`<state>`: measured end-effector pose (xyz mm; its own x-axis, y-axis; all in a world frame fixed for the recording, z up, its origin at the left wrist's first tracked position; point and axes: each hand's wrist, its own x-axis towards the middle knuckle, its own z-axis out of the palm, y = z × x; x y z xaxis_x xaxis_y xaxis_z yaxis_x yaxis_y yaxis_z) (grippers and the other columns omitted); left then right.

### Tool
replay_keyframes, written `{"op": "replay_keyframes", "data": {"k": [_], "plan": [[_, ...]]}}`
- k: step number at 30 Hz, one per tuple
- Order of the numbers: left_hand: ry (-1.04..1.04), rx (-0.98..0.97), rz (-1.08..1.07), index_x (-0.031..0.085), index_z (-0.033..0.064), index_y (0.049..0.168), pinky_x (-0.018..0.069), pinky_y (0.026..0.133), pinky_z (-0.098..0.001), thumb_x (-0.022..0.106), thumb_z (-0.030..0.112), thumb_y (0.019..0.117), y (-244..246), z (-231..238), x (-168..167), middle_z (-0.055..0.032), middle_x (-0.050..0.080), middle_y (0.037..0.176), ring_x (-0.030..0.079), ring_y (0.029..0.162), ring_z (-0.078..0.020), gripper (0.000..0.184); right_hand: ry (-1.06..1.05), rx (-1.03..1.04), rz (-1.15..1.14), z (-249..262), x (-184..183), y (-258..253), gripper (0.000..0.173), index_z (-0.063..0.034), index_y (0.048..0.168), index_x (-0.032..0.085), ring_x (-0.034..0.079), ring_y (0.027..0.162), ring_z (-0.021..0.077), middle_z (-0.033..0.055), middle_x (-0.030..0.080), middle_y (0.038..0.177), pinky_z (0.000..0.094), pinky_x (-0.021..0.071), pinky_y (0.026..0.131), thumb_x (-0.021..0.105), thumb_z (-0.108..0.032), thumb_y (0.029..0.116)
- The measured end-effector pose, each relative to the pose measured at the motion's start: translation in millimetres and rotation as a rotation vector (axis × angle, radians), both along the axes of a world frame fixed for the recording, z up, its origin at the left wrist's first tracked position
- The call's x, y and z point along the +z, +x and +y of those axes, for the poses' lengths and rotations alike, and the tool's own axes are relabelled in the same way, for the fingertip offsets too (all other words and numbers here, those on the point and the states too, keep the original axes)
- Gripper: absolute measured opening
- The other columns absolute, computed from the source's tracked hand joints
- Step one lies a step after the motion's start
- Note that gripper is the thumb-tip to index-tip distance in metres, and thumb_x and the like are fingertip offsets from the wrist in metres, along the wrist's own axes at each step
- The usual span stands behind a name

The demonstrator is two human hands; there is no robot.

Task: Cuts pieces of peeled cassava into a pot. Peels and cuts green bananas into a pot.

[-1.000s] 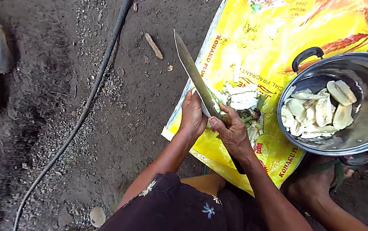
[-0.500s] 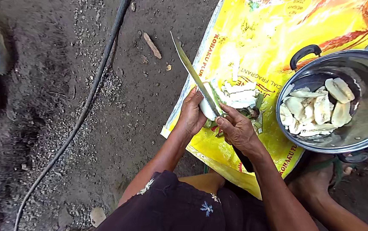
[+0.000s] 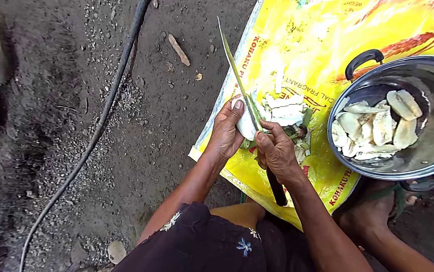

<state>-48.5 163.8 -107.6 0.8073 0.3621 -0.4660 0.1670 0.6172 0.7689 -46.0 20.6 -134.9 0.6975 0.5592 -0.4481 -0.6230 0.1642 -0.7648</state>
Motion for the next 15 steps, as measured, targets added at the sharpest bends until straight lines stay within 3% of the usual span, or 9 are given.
{"op": "replay_keyframes", "data": {"k": [15], "plan": [[0.024, 0.031, -0.013, 0.054, 0.0072, 0.125, 0.0580, 0.092, -0.0350, 0.036, 0.013, 0.1100, -1.0, -4.2, -10.7, -0.0051, 0.068, 0.106, 0.069, 0.099, -0.0148, 0.024, 0.206, -0.014, 0.313, -2.8, 6.6, 3.8, 0.025, -0.0163, 0.129, 0.049, 0.043, 0.041, 0.0057, -0.0027, 0.043, 0.059, 0.0194, 0.0442, 0.041, 0.043, -0.027, 0.1080]]}}
